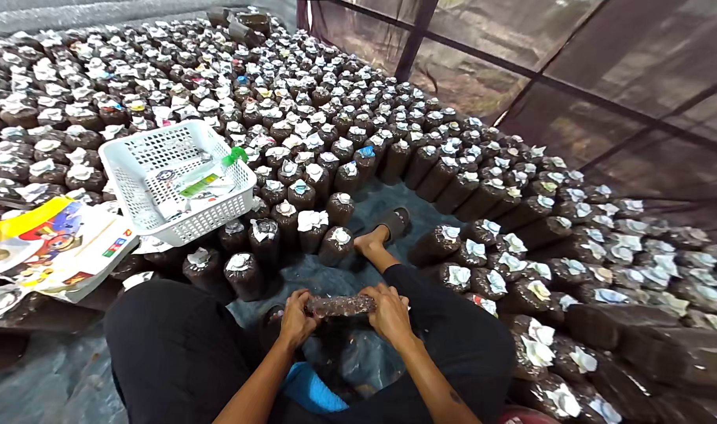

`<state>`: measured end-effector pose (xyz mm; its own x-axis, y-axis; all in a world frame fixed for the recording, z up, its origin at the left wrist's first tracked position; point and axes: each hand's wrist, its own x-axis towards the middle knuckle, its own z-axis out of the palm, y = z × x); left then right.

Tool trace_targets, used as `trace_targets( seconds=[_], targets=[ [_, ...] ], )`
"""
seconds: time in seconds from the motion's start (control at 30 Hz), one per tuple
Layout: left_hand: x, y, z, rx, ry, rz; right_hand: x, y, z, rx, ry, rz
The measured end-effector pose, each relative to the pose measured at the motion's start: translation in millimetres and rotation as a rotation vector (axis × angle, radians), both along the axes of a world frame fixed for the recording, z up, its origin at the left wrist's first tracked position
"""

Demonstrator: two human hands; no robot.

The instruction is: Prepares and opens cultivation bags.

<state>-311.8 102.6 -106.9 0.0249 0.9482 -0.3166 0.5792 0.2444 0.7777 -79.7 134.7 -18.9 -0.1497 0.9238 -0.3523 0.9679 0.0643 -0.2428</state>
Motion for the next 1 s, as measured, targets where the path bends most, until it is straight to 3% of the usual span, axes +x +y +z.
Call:
trace_targets(
  seconds=[0.3,0.47,0.6,0.83,1.0],
  targets=[
    [-0.2,-0.7,4.5,-0.018,-0.005,0.010,2.2,-1.3,-4.8,-0.029,0.034,-0.028],
    [-0.9,-1.5,8.1,-0.039,-0.005,0.012,13.8,1.8,-27.3,-0.131,0.146,-0.081],
    [-7.3,-2.1,16.9,-0.086,-0.011,0.001,26.0,5.3,-59.5,-0.205,0.423,-0.147],
    [-25.4,-4.2,35.7,-0.232,0.089,0.093,26.4,6.8,-79.1,-0.457,0.777,-0.364],
    [-17.7,-8.0,55.0,-0.144,-0.070,0.078,20.3,5.5,-77.4,-0.644,1.201,-0.526]
  ],
)
